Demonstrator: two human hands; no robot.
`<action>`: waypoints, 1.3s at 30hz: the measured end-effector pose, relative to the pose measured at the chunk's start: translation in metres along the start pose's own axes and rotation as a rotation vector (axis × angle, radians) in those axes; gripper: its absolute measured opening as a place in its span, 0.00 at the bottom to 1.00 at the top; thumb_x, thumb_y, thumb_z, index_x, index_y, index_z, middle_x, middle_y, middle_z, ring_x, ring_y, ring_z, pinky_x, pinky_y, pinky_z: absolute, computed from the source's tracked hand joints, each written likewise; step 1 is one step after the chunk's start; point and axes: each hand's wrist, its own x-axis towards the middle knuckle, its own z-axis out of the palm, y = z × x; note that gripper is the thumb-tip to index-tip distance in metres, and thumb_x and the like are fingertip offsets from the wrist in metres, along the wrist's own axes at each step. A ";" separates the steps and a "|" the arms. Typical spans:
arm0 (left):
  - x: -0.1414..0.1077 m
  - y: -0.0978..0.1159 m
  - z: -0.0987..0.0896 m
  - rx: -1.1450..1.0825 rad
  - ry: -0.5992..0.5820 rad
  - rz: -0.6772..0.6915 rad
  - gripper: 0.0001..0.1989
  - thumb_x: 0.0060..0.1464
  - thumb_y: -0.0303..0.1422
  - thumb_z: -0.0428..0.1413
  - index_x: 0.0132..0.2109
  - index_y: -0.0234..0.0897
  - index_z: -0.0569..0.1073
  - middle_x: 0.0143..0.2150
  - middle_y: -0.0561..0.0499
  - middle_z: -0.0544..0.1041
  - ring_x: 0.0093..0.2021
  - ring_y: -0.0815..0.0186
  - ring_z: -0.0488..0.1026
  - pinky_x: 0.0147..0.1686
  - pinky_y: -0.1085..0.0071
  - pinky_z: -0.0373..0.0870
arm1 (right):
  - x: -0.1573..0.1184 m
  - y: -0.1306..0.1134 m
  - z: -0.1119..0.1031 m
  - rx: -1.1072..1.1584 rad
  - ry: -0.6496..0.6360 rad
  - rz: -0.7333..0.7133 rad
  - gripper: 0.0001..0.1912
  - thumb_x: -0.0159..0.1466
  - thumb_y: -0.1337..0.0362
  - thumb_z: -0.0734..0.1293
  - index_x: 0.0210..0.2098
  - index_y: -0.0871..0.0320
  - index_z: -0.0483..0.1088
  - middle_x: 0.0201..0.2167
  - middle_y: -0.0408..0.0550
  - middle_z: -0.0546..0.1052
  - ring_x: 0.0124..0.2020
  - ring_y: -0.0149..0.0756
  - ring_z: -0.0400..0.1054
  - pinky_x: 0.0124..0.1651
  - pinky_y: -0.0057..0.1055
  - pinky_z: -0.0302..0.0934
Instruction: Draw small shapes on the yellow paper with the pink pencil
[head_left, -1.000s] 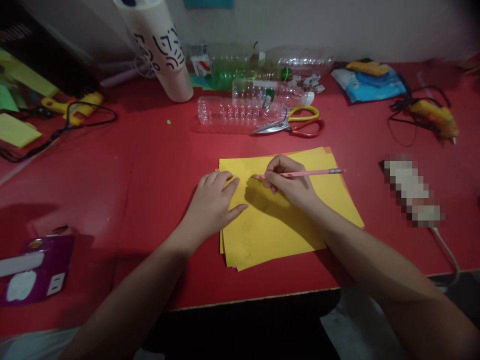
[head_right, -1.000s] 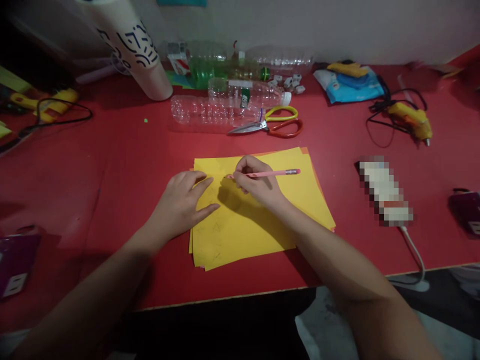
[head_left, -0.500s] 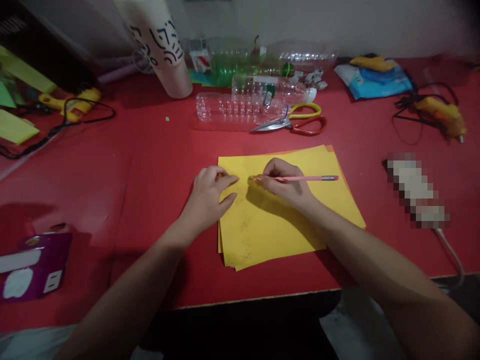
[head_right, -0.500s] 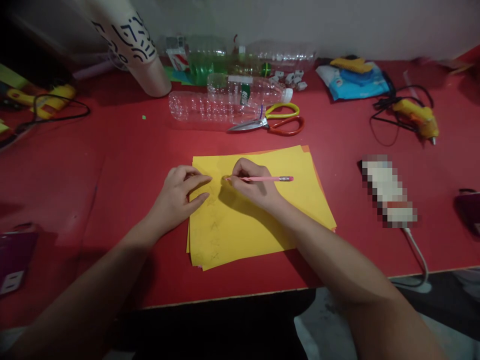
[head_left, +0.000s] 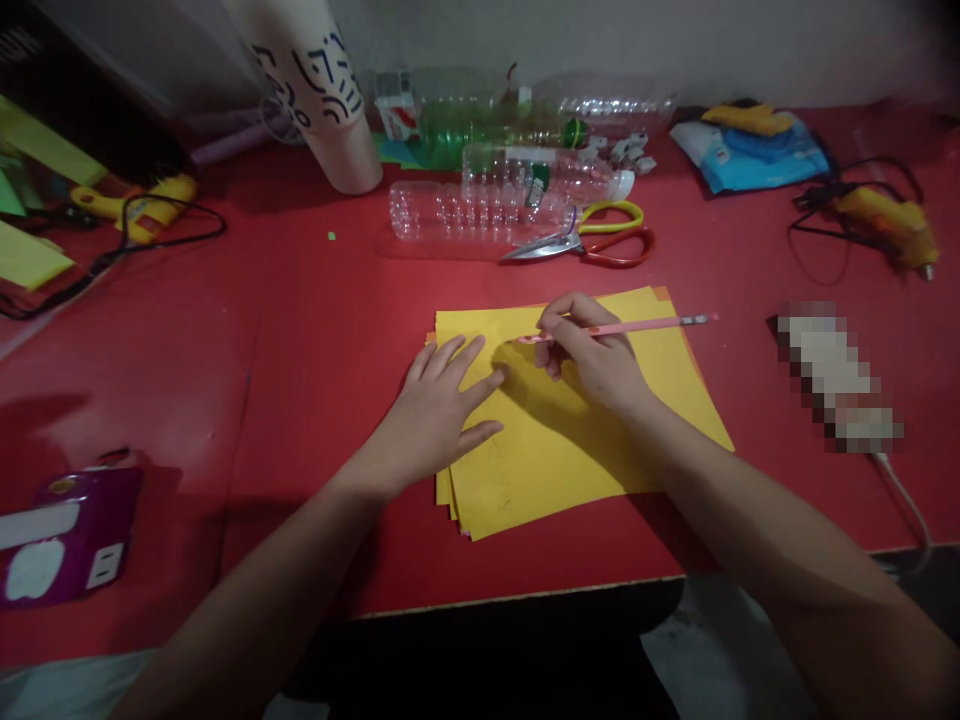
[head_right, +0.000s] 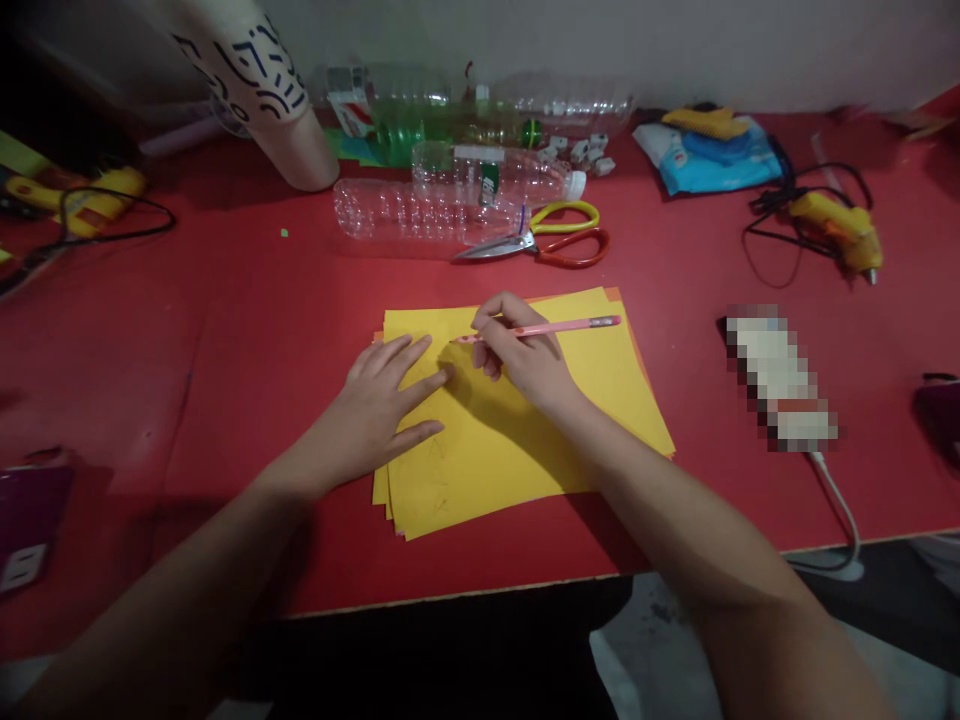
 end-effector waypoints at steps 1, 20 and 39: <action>0.000 0.002 0.000 0.014 0.000 -0.017 0.26 0.61 0.43 0.59 0.62 0.37 0.69 0.69 0.32 0.59 0.69 0.39 0.54 0.64 0.37 0.51 | 0.000 0.000 0.000 -0.027 -0.033 -0.011 0.07 0.59 0.60 0.67 0.30 0.52 0.63 0.20 0.38 0.70 0.20 0.29 0.61 0.24 0.28 0.55; -0.001 0.003 -0.001 0.036 0.069 -0.023 0.26 0.59 0.44 0.60 0.59 0.36 0.70 0.62 0.34 0.67 0.62 0.43 0.63 0.59 0.44 0.61 | 0.001 0.009 0.009 -0.243 -0.042 -0.139 0.09 0.56 0.67 0.68 0.22 0.55 0.63 0.18 0.36 0.65 0.21 0.27 0.53 0.24 0.28 0.48; 0.000 0.004 0.000 0.016 0.059 -0.033 0.26 0.58 0.43 0.61 0.60 0.35 0.71 0.63 0.33 0.67 0.63 0.42 0.62 0.60 0.44 0.60 | 0.002 0.009 0.010 -0.232 -0.019 -0.111 0.10 0.56 0.67 0.67 0.22 0.55 0.62 0.19 0.38 0.67 0.22 0.28 0.56 0.26 0.28 0.50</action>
